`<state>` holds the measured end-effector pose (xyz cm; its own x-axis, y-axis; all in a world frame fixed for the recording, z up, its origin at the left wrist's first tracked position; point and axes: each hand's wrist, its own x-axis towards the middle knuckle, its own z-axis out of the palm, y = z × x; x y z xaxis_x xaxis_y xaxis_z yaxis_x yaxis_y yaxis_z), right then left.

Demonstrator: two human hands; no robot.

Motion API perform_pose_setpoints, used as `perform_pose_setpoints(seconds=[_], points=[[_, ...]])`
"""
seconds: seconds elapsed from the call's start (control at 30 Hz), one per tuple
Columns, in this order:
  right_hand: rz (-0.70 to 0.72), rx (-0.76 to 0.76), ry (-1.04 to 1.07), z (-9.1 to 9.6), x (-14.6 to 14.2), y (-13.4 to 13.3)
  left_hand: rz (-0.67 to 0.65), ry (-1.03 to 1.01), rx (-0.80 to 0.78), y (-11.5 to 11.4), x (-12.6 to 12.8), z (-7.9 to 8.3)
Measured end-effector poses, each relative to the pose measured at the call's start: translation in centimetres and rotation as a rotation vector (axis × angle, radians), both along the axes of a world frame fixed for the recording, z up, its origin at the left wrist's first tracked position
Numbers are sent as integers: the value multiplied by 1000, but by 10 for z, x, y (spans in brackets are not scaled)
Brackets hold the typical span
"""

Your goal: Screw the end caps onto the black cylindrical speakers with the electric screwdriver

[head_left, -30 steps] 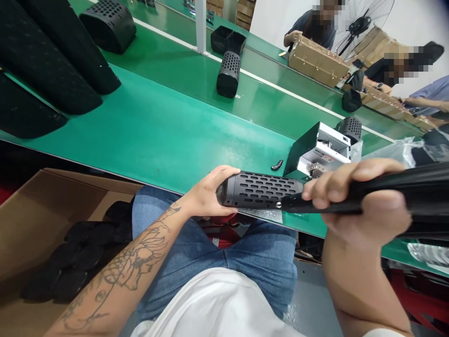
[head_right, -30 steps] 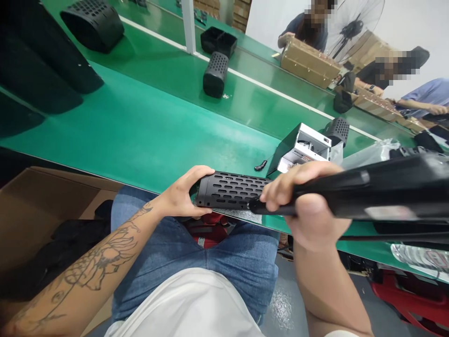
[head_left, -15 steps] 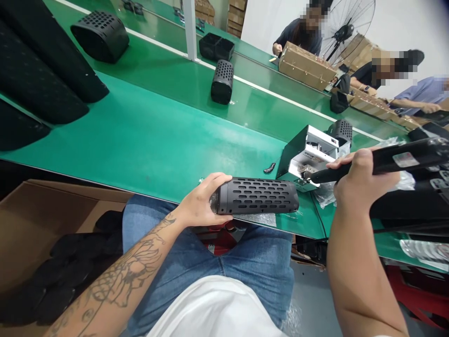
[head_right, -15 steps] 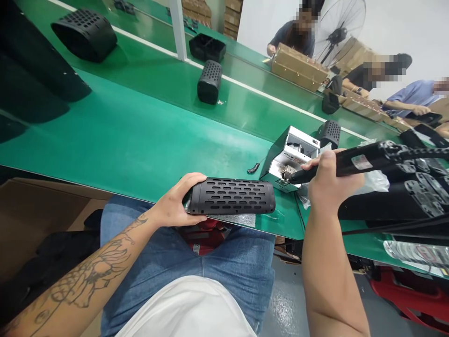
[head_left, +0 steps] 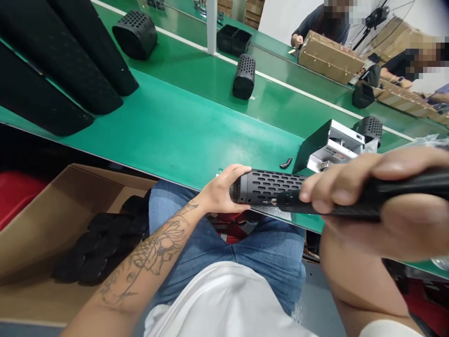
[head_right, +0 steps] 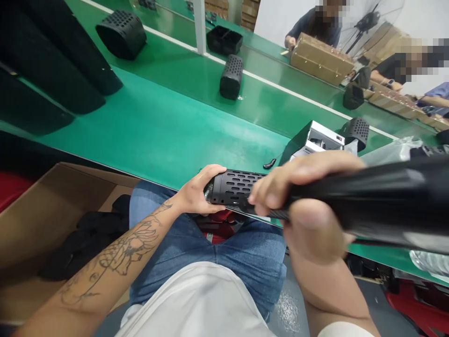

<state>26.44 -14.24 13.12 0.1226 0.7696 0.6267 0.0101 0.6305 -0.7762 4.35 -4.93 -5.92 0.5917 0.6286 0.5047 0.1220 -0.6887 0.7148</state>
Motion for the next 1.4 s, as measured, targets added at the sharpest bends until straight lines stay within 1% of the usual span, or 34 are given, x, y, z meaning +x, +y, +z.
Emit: perform_pose_setpoints(seconds=[0.03, 0.1, 0.2, 0.43, 0.67, 0.8, 0.93, 1.07, 1.13, 1.2, 1.27, 1.3, 1.33, 1.37, 1.4], points=[[87, 48, 25, -5, -12, 8, -1, -12, 4, 0, 0, 0], [170, 77, 55, -15, -32, 22, -3, -25, 9, -1, 1, -1], [185, 14, 21, -24, -44, 34, -9, -22, 5, -1, 2, 0], [193, -79, 9, -29, -45, 31, -4, -27, 22, -1, 2, 1], [353, -61, -39, -32, -43, 36, 4, -31, 43, 1, 2, 1], [427, -76, -51, -32, -40, 37, 7, -32, 39, 0, 3, 2], [415, -95, -40, -32, -40, 34, 7, -44, 49, -1, 4, 1], [430, -114, -69, -39, -42, 32, -2, -58, 89, -2, 3, -4], [446, -97, -79, -40, -43, 28, -1, -63, 110, -2, 2, -6], [452, -53, -72, -35, -43, 19, -2, -66, 129, -2, 1, -6], [440, -53, -55, -23, -37, 5, -10, -71, 157, -2, 0, -5], [400, -69, -37, -16, -32, -4, -12, -74, 177, -3, 0, -5], [331, -88, -16, -8, -25, -12, -15, -77, 202, -3, 0, -5], [222, -115, -10, -1, -16, -18, -15, -80, 231, -3, -1, -5], [81, -122, -13, 6, -6, -22, -12, -86, 261, -3, -1, -6]])
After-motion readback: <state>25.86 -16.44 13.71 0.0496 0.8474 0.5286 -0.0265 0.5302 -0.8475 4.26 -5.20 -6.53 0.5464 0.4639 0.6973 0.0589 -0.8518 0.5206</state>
